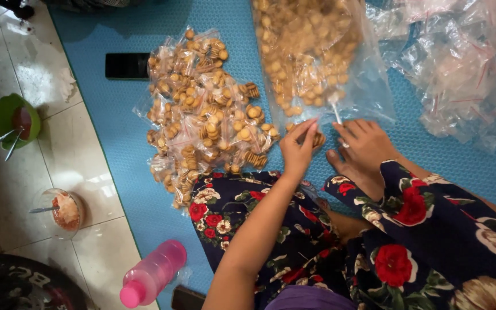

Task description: Packaging small snack balls into individual plastic bags using a spoon while sitting on the floor.

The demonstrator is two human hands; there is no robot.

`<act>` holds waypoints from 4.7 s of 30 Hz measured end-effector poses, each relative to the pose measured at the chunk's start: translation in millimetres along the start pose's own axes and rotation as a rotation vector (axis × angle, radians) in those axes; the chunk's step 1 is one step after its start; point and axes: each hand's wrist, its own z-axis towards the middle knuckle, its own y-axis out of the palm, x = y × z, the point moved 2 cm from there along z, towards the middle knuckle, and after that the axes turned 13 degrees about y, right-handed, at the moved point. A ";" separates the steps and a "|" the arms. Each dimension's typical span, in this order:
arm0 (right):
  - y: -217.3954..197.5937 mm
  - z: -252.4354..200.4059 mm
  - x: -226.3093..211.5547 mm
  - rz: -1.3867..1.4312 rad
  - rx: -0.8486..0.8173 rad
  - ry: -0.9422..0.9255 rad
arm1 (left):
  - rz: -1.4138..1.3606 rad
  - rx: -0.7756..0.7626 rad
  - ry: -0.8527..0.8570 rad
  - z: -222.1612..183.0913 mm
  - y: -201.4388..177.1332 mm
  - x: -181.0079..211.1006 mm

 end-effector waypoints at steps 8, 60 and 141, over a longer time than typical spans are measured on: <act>20.0 -6.8 -0.3 -0.070 -0.240 0.106 | -0.024 0.019 -0.225 -14.5 7.4 -34.3; -38.2 11.1 9.7 1.138 -0.478 0.884 | -0.063 -0.259 -0.412 36.3 -106.7 101.3; 23.3 23.3 221.3 0.242 0.249 0.426 | 0.084 0.506 -0.139 29.4 -156.1 -5.2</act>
